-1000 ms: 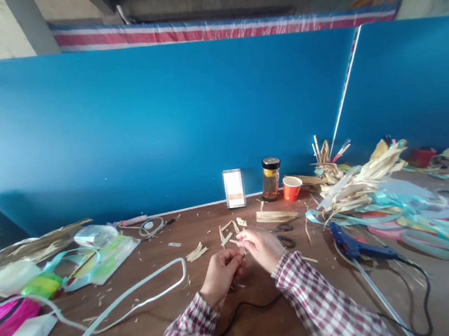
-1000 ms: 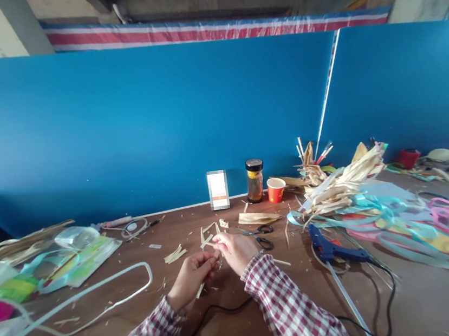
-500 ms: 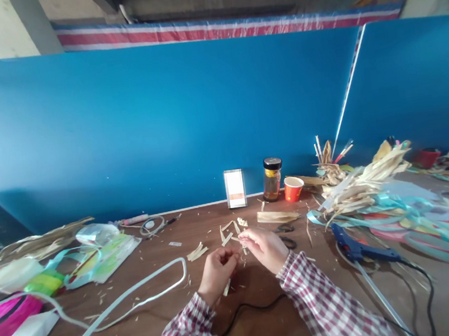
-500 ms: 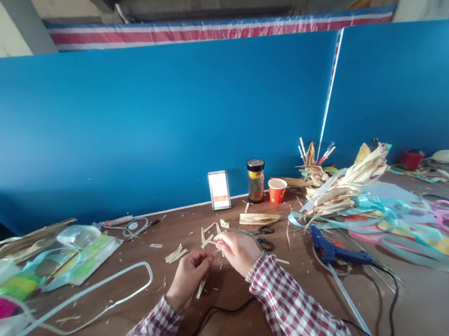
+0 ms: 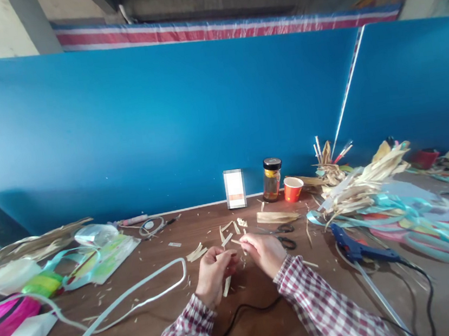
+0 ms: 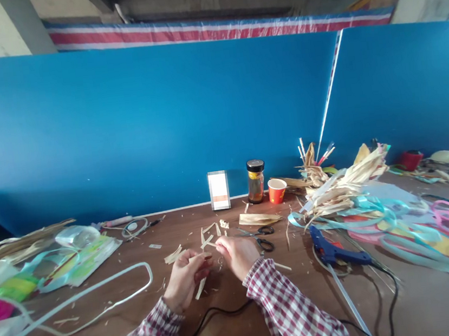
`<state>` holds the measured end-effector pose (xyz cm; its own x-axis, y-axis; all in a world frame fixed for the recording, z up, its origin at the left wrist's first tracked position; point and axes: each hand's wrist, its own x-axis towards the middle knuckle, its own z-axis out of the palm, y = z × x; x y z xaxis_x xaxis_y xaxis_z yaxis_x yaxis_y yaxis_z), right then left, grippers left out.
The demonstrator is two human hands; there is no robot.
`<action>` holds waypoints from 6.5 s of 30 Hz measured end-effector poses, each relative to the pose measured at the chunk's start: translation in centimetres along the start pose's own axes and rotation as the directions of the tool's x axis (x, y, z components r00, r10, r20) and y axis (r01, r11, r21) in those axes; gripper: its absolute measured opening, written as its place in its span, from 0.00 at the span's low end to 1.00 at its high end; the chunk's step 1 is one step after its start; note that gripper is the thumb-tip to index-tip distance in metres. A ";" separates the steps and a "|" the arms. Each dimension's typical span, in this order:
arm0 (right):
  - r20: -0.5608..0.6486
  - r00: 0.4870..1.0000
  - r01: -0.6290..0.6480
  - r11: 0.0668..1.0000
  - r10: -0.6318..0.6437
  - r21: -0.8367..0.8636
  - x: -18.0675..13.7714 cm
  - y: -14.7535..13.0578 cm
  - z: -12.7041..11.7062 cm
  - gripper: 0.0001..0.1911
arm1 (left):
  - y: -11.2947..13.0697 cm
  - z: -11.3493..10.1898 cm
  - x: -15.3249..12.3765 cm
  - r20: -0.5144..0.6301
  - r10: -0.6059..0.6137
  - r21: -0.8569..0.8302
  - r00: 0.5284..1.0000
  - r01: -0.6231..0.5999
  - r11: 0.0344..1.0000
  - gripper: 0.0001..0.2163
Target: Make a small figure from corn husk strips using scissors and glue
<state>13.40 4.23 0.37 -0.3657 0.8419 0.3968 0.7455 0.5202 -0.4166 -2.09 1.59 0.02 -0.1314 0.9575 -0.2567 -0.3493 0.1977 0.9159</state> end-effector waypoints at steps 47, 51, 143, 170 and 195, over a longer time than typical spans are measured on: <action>-0.046 0.997 0.078 0.924 -0.065 0.374 0.1 -0.7 0.6 0.09 | -0.9 -0.3 0.5 0.265 0.028 0.335 0.964 -0.120 0.935 0.16; -0.021 0.999 0.039 0.914 -0.033 0.405 0.0 -0.9 0.6 0.11 | -1.1 -0.4 0.6 0.266 0.040 0.325 0.963 -0.129 0.937 0.16; -0.051 0.979 -0.202 0.970 0.197 -0.132 0.7 2.4 0.3 0.14 | 1.8 -3.8 0.5 0.357 0.143 0.931 0.923 -0.365 0.030 0.09; -0.008 0.992 -0.126 0.983 0.126 -0.132 0.5 1.8 0.6 0.13 | 1.0 -2.5 1.3 0.225 -0.118 0.238 0.967 0.063 0.969 0.14; 0.002 0.992 -0.124 0.987 0.125 -0.098 0.4 1.1 0.4 0.12 | -0.2 -1.3 3.6 0.241 0.382 0.970 0.892 -0.213 -0.115 0.15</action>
<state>13.82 5.20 -0.27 -0.2708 0.9004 0.3405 0.8360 0.3954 -0.3805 -3.66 4.75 -1.51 -0.0268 0.9803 0.1957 0.9684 -0.0230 0.2482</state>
